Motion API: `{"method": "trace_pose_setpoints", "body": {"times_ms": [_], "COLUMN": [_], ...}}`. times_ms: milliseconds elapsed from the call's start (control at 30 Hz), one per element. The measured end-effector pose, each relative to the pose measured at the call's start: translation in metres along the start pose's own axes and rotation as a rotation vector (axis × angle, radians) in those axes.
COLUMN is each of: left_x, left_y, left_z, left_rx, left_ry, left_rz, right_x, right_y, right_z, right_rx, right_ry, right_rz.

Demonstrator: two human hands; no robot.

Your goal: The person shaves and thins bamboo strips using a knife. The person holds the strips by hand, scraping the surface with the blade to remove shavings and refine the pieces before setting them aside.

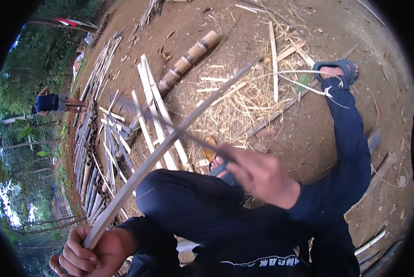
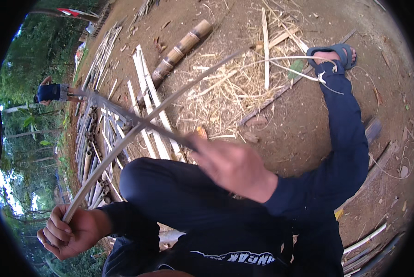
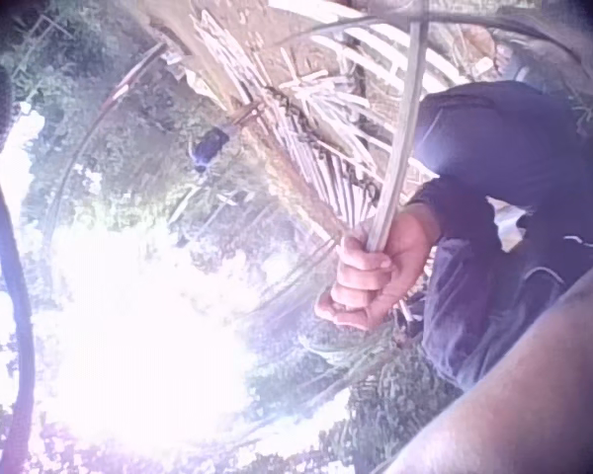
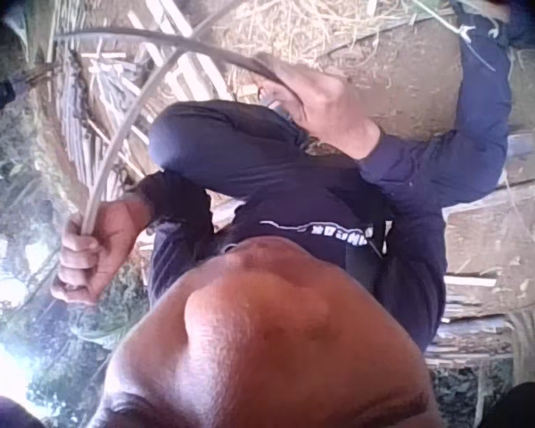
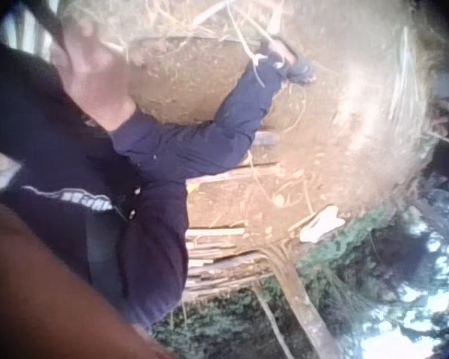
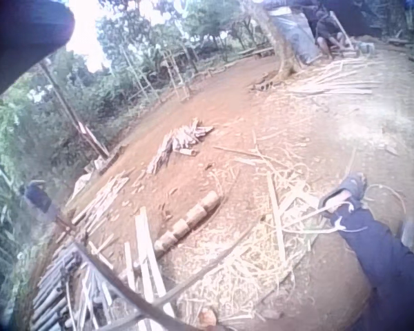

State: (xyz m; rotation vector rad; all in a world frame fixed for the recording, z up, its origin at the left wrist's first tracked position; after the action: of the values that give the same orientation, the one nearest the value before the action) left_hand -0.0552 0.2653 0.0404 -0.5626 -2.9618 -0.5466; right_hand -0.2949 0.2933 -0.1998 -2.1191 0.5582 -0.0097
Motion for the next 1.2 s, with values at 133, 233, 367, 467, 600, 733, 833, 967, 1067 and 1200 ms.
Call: {"method": "trace_pose_setpoints", "body": {"times_ms": [133, 233, 367, 467, 600, 733, 833, 967, 1067, 1200], "left_x": [0.0, -0.014, -0.007, -0.009, -0.023, -0.022, -0.02, -0.017, -0.013, -0.04], "left_y": [-0.007, -0.006, -0.009, -0.01, -0.009, -0.006, -0.004, -0.015, 0.0, -0.007], "left_z": [-0.007, -0.01, -0.002, -0.006, -0.008, -0.006, -0.011, -0.007, 0.001, -0.02], "left_rx": [-0.027, -0.009, -0.036, -0.051, -0.14, -0.143, -0.133, -0.126, -0.11, -0.096], "left_ry": [-0.042, 0.069, -0.016, 0.022, 0.027, 0.055, -0.061, 0.019, -0.091, 0.073], "left_rz": [-0.04, -0.174, -0.027, -0.061, 0.066, -0.01, 0.041, -0.004, 0.111, -0.134], "right_x": [0.001, -0.005, -0.002, -0.002, -0.02, 0.003, 0.006, -0.061, -0.03, -0.004], "right_y": [0.003, 0.089, 0.027, 0.032, 0.14, 0.069, 0.058, 0.258, 0.198, 0.118], "right_z": [0.001, 0.017, 0.011, 0.007, 0.016, 0.008, 0.008, 0.049, 0.057, 0.026], "right_rx": [-0.047, 0.369, 0.131, -0.011, 0.479, 0.088, -0.059, 0.683, 0.621, 0.377], "right_ry": [-0.05, -0.012, -0.054, -0.032, -0.038, 0.015, -0.132, -0.089, -0.011, 0.012], "right_rz": [0.096, 0.053, 0.097, 0.202, 0.134, 0.218, 0.265, 0.503, 0.299, 0.08]}}
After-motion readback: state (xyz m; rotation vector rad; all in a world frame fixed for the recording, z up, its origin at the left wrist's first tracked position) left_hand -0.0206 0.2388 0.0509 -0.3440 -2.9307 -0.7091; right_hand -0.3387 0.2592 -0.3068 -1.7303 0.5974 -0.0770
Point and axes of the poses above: each hand's wrist, its own z-axis away from the middle knuckle, its own x-axis out of the palm, y = z × x, the point moved 4 cm from there along -z, towards the middle knuckle, and after that the axes turned 4 degrees about -z, right-handed, at the moved point
